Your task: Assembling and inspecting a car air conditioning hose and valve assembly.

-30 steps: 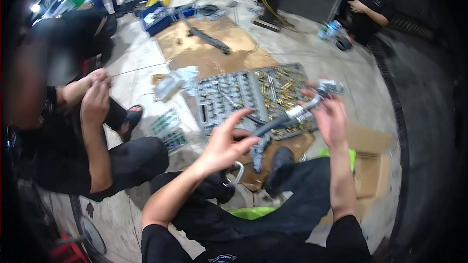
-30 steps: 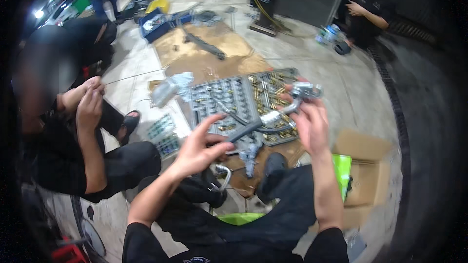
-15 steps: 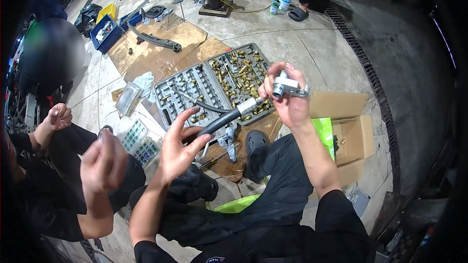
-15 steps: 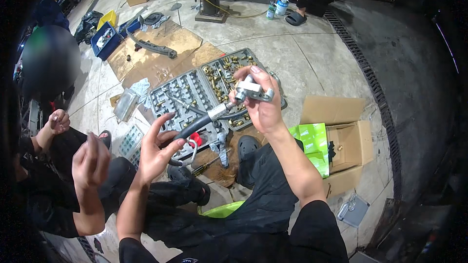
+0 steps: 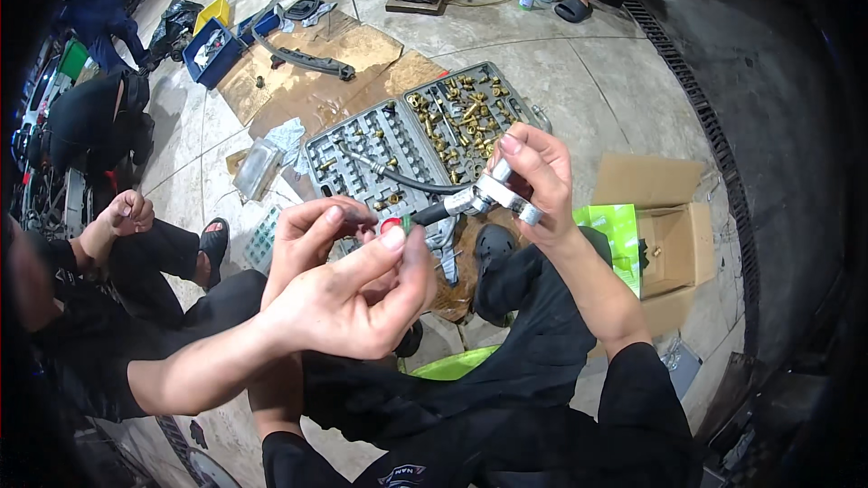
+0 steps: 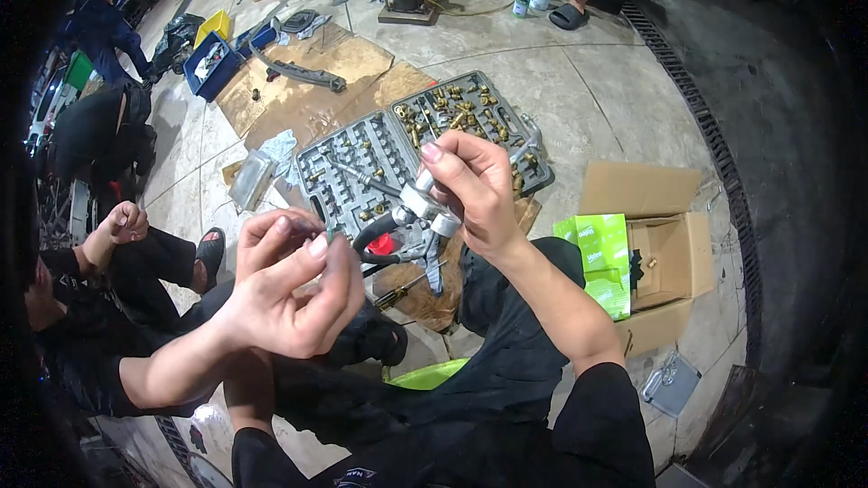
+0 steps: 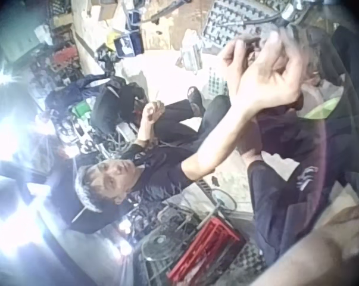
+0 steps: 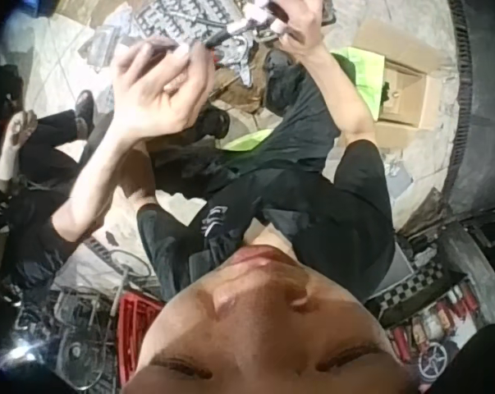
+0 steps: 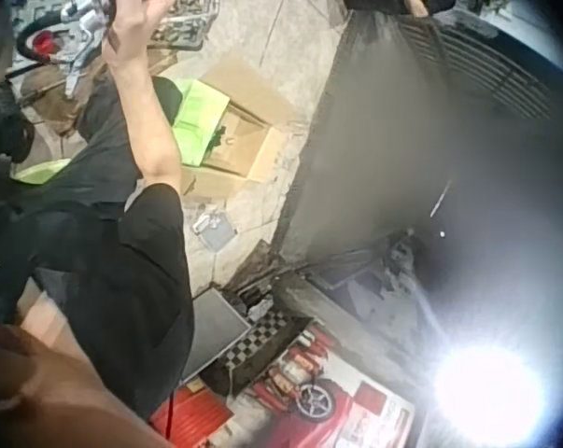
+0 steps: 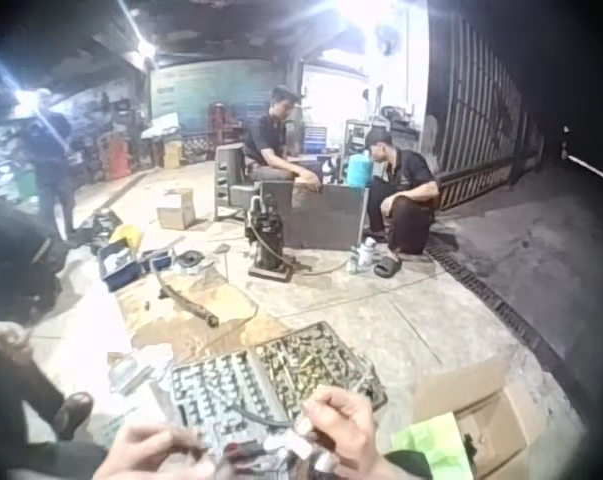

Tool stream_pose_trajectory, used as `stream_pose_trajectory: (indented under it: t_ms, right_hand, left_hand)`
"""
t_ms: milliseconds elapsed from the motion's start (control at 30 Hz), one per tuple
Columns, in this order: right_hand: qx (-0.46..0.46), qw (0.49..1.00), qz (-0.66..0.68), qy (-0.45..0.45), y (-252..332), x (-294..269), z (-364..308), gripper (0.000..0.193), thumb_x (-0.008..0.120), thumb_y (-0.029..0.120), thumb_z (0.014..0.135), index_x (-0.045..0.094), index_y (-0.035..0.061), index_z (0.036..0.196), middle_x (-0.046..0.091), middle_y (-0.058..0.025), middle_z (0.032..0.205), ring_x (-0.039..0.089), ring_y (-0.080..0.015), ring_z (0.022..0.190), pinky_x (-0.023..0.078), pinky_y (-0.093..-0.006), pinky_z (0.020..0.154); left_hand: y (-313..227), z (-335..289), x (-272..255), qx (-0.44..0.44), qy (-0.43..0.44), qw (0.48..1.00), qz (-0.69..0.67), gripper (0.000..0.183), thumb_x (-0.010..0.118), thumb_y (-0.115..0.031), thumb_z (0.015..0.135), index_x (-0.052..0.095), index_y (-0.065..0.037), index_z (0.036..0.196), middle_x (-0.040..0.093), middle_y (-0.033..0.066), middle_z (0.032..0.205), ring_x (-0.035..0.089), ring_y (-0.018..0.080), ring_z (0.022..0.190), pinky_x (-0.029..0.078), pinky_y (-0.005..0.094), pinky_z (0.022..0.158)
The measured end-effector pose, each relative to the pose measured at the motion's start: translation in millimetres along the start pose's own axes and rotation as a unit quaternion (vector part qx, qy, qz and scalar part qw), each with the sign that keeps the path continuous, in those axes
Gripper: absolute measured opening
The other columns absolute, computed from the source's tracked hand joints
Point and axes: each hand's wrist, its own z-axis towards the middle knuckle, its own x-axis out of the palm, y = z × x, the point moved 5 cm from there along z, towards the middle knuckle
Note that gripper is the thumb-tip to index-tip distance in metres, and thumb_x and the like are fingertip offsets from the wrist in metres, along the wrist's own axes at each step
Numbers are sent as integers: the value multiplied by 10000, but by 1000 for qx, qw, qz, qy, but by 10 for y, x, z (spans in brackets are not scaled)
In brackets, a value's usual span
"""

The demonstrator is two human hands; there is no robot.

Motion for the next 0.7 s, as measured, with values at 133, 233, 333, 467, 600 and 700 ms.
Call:
stream_pose_trajectory:
  t_ms: [133, 233, 333, 467, 600, 700]
  right_hand:
    - [-5, 1000, -21, -3, 28, -63, 8, 232, 594, 182, 919, 590, 45, 732, 548, 29, 623, 400, -8, 505, 279, -191, 466]
    - [-18, 1000, -19, -1, 60, -130, 8, 226, 598, 169, 916, 587, 42, 730, 552, 25, 619, 394, -9, 501, 277, -190, 466]
    - [-21, 998, -52, 19, 84, -152, -5, 210, 594, 145, 915, 588, 33, 737, 558, 16, 626, 401, -11, 508, 283, -190, 468]
    - [-48, 994, -96, -19, 202, -296, 26, 222, 589, 149, 917, 582, 38, 724, 531, 31, 614, 389, -9, 503, 267, -193, 458]
    - [-59, 990, -106, -76, 329, -604, 24, 227, 594, 161, 906, 581, 47, 711, 517, 45, 606, 377, -1, 492, 247, -196, 444]
    - [-71, 982, -126, -121, 367, -820, -17, 204, 615, 184, 883, 611, 61, 720, 526, 59, 610, 380, 1, 489, 242, -190, 446]
  left_hand:
    - [19, 247, -56, 134, -34, 951, 276, 128, 526, 53, 898, 610, -36, 935, 575, 24, 961, 561, 153, 823, 508, 395, 664]
    - [-90, 349, 64, 166, -41, 916, 364, 94, 563, 37, 887, 624, -20, 930, 578, 36, 951, 567, 143, 829, 510, 344, 694]
    - [-95, 365, 139, 55, -42, 997, 23, 142, 607, 34, 854, 636, -8, 987, 595, 70, 969, 586, 172, 853, 500, 276, 771]
    - [100, 411, 452, -246, -296, 723, -573, 523, 574, 140, 790, 513, -53, 1272, 601, 126, 1038, 591, 230, 855, 517, 313, 726]
    - [0, 532, 679, -226, -385, 563, -695, 460, 578, 125, 794, 538, -22, 1229, 612, 131, 1018, 608, 247, 879, 507, 337, 740]
    - [-3, 461, 802, -230, -385, 541, -712, 543, 580, 148, 771, 522, -51, 1273, 576, 110, 1102, 595, 255, 877, 509, 372, 729]
